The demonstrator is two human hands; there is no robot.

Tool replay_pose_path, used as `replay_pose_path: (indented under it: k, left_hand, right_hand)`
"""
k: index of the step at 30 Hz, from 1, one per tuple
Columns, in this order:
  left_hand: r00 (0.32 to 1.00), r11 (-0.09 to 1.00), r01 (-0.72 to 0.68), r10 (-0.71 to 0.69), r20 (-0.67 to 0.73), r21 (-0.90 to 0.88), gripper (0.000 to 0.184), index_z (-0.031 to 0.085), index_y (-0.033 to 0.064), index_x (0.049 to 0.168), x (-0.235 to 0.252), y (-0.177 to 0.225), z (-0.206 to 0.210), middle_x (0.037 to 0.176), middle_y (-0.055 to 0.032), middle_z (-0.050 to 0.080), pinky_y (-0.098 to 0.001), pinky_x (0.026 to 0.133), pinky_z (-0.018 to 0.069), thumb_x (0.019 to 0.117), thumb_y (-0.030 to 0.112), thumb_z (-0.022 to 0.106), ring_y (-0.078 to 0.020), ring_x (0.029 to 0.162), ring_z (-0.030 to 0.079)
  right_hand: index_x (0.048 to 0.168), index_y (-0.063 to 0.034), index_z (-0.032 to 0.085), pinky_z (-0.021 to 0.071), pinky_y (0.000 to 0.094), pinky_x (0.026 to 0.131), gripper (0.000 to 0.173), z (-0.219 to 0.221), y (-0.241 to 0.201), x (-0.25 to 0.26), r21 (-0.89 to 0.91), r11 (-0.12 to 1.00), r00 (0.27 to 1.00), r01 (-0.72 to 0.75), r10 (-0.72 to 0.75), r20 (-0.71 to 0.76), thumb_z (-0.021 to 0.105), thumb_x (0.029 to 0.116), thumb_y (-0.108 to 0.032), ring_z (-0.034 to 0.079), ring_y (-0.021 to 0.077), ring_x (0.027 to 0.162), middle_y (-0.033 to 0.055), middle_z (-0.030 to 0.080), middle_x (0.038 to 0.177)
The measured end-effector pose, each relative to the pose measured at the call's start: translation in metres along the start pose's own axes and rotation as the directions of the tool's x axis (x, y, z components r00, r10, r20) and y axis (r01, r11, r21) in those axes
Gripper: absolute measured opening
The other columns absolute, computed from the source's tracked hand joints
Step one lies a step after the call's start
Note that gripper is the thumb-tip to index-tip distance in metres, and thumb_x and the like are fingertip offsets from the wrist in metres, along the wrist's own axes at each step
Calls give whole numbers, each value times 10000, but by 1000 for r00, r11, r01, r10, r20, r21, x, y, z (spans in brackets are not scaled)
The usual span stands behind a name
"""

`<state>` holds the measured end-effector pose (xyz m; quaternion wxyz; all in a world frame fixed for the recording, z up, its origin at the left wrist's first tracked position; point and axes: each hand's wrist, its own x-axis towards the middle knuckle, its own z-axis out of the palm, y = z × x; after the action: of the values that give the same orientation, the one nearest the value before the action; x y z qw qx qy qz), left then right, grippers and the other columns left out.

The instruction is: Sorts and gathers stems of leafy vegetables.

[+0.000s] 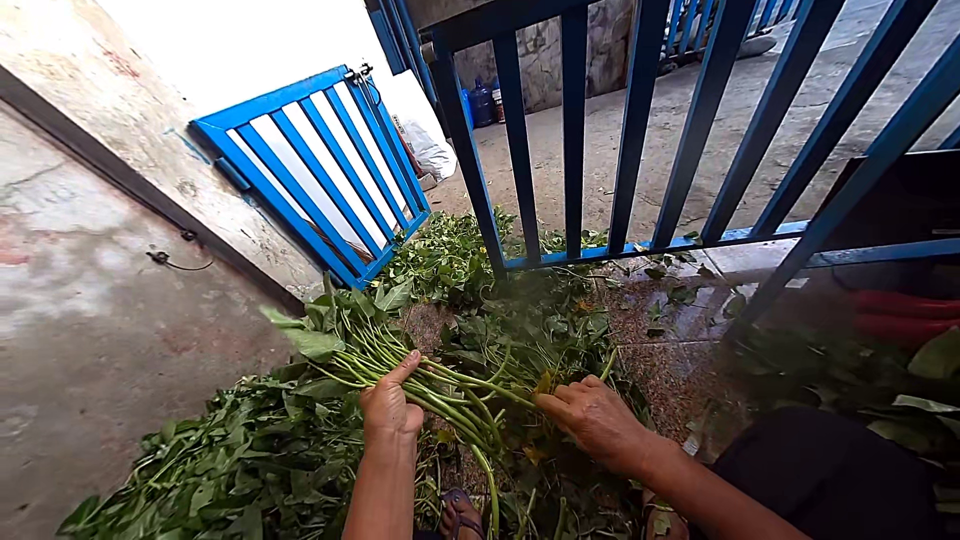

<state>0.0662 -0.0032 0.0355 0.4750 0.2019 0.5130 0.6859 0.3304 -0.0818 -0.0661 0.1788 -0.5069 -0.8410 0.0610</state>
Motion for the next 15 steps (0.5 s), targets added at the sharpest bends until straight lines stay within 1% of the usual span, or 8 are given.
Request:
replay_pose_path:
  k: [2,4,5,7,9,10,12,15]
  left_hand:
    - [1000,1000,-7,7,-7,-14,257,597,-61,1099,-1,1,0,828,-194,702,-401,613,620,865,-99,696,-254,647,697]
    - [999,999,-18,17,-41,-36,229,604,-63,1078,-4,1,2,821,-186,702,-394,608,618,869,-95,690,-252,641,694]
    - [998,998,-22,19,-63,-51,222,605,-60,1074,-7,0,4,827,-181,701,-392,606,616,870,-92,689,-251,645,694]
    - [995,996,-20,11,-99,-90,227,598,-53,1092,-14,-5,10,853,-178,689,-398,621,616,884,-75,686,-251,667,688]
    - [992,990,-11,-7,-124,-140,223,602,-50,1090,-18,-11,15,838,-179,688,-397,618,612,885,-69,688,-250,653,682]
    - [992,987,-1,-20,-128,-160,228,601,-49,1096,-19,-13,16,844,-182,688,-402,626,613,887,-64,690,-254,659,682]
    - [990,982,28,-52,-129,-186,236,595,-40,1113,-19,-17,16,870,-177,684,-410,647,613,896,-49,687,-250,690,681]
    - [988,977,66,-93,-121,-205,195,600,-41,1097,-23,-22,17,861,-177,682,-410,660,613,913,-40,665,-251,695,683]
  right_hand:
    - [971,-89,677,548,496,722,274,6,-3,3,-38,996,991,-82,77,-113,473,1046,-257,701,297,766,112,683,811]
    - [893,-57,666,533,479,706,326,8,-2,8,210,946,944,-246,283,-171,459,1042,-260,687,258,749,91,664,774]
    - [906,-51,669,502,449,701,329,7,-1,12,471,817,894,-332,432,-118,452,1044,-257,637,226,720,77,625,749]
    - [905,-61,667,457,287,608,291,4,-3,23,898,294,765,-328,640,70,464,1060,-199,528,110,622,9,558,706]
    - [844,-55,588,440,225,529,291,-5,-12,35,947,-300,649,-119,698,303,437,1082,-129,471,84,541,5,514,668]
    - [828,-82,537,461,234,508,294,-11,-15,38,871,-490,624,-21,674,395,410,1086,-144,457,87,503,-2,482,635]
    - [819,-121,495,523,276,518,313,-19,-20,38,730,-673,639,118,614,464,366,1095,-194,468,103,468,-12,454,592]
    - [777,-144,484,547,310,526,341,-32,-25,36,624,-744,641,240,604,473,359,1086,-221,476,116,451,-21,440,556]
